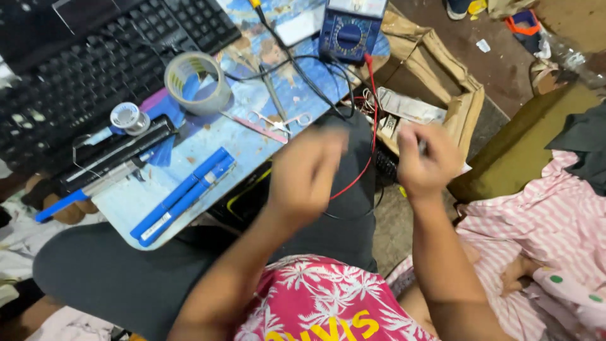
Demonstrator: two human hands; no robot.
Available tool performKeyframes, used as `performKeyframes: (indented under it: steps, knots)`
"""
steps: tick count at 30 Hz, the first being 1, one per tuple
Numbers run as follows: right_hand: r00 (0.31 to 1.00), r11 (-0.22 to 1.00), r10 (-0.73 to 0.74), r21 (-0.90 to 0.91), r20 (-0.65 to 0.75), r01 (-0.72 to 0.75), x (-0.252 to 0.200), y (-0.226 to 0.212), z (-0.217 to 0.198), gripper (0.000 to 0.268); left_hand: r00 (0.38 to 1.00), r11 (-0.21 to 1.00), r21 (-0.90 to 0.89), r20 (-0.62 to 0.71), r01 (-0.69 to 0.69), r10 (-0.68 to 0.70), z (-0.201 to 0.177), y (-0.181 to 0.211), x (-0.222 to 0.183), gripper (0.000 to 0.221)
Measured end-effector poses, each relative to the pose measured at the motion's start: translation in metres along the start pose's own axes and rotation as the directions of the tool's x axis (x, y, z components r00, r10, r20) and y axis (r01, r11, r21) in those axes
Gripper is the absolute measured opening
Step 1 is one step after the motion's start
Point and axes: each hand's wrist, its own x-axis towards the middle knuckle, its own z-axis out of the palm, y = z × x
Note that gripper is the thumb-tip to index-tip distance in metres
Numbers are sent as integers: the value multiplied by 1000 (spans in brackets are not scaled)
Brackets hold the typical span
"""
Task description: Assembling a lithium-ion battery pack by testing cell voltages and connecting them with wires.
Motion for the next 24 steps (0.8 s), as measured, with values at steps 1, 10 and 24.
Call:
performKeyframes:
  steps: [1, 10, 24]
  knots:
    - [1000, 1000, 4, -3, 7, -4, -25, -1, -12, 12, 1000, 1000, -3, 0, 8, -8, -3, -14, -44, 21]
    - [871, 940, 91, 247, 483, -235, -125, -113, -17, 19, 725, 767, 376, 282, 519, -629, -41, -70, -179, 75]
    - [156, 308, 403, 27, 902, -951, -193, -104, 38, 74, 959, 701, 712, 218, -31, -179, -29, -61, -182, 19]
